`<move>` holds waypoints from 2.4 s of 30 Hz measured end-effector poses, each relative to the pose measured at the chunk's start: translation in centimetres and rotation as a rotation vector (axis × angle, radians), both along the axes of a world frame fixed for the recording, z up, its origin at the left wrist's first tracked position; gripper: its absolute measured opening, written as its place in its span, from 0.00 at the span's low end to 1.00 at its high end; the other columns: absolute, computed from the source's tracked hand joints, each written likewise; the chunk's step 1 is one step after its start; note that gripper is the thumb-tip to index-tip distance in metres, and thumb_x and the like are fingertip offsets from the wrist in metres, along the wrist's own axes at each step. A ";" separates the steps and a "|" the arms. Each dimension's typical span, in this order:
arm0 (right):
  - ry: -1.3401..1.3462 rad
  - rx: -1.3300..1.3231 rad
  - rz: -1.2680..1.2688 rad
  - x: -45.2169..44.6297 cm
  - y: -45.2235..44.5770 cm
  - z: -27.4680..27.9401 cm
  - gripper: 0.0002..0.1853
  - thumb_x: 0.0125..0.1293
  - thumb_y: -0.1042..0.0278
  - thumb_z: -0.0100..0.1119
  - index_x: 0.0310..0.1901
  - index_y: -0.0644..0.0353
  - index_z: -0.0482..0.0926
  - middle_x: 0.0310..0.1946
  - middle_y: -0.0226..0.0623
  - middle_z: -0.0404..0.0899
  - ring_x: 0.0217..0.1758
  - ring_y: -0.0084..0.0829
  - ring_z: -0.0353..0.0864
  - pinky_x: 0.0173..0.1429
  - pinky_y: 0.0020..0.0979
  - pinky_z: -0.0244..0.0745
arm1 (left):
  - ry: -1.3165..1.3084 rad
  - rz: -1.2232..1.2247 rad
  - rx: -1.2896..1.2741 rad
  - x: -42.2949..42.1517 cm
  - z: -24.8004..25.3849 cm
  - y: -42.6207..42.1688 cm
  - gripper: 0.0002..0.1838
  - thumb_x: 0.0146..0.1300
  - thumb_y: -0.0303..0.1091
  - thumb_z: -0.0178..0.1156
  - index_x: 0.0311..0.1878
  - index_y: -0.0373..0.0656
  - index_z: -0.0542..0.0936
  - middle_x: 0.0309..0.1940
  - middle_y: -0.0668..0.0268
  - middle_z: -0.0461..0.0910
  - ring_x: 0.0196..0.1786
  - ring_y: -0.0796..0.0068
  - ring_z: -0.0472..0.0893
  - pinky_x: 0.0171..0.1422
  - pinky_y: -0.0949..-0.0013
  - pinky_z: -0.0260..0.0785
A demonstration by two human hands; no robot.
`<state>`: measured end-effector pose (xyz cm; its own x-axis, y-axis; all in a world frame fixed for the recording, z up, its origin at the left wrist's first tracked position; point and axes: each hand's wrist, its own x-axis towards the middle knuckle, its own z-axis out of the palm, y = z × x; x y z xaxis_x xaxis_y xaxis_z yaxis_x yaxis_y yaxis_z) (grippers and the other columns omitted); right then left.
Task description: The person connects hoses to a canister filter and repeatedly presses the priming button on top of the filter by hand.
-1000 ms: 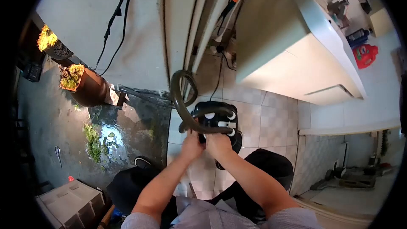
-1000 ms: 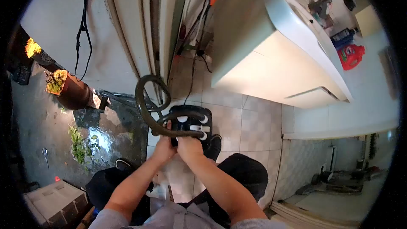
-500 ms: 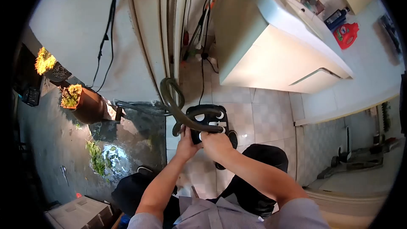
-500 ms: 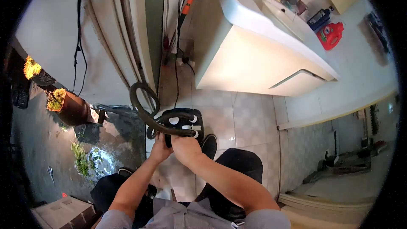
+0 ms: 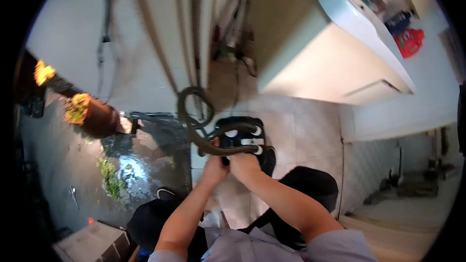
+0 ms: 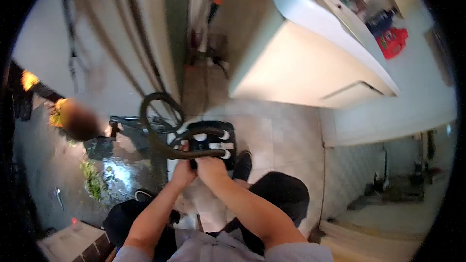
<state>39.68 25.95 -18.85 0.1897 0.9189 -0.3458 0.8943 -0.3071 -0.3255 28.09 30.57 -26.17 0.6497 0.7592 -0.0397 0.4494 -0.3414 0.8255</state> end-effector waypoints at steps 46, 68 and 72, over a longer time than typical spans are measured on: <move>-0.239 0.000 0.283 0.1 0.1 7.3 0.09 0.60 0.64 0.49 0.32 0.62 0.72 0.20 0.50 0.77 0.27 0.50 0.78 0.34 0.48 0.72 | -0.009 0.075 -0.301 -0.2 0.9 -1.2 0.59 0.43 0.43 0.69 0.69 0.45 0.38 0.65 0.38 0.46 0.59 0.41 0.65 0.60 0.57 0.63; -0.187 -0.208 0.153 0.0 -3.3 8.0 0.22 0.61 0.48 0.46 0.43 0.60 0.73 0.34 0.51 0.79 0.39 0.49 0.79 0.44 0.44 0.73 | 0.588 -0.609 -0.155 -5.2 9.1 0.0 0.35 0.47 0.46 0.63 0.59 0.44 0.67 0.49 0.50 0.74 0.47 0.52 0.77 0.50 0.56 0.69; -0.176 -0.073 0.198 4.7 -7.0 14.0 0.18 0.61 0.52 0.47 0.41 0.57 0.77 0.37 0.45 0.79 0.42 0.47 0.78 0.45 0.42 0.71 | 0.372 -0.594 -0.018 -12.1 13.6 -0.2 0.26 0.49 0.44 0.61 0.52 0.43 0.73 0.41 0.53 0.79 0.47 0.56 0.77 0.49 0.56 0.70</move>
<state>44.36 18.94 -4.81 0.0720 0.9181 -0.3897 0.9801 -0.1375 -0.1429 16.00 30.37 -12.57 0.8954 0.2765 -0.3489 0.4443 -0.6046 0.6611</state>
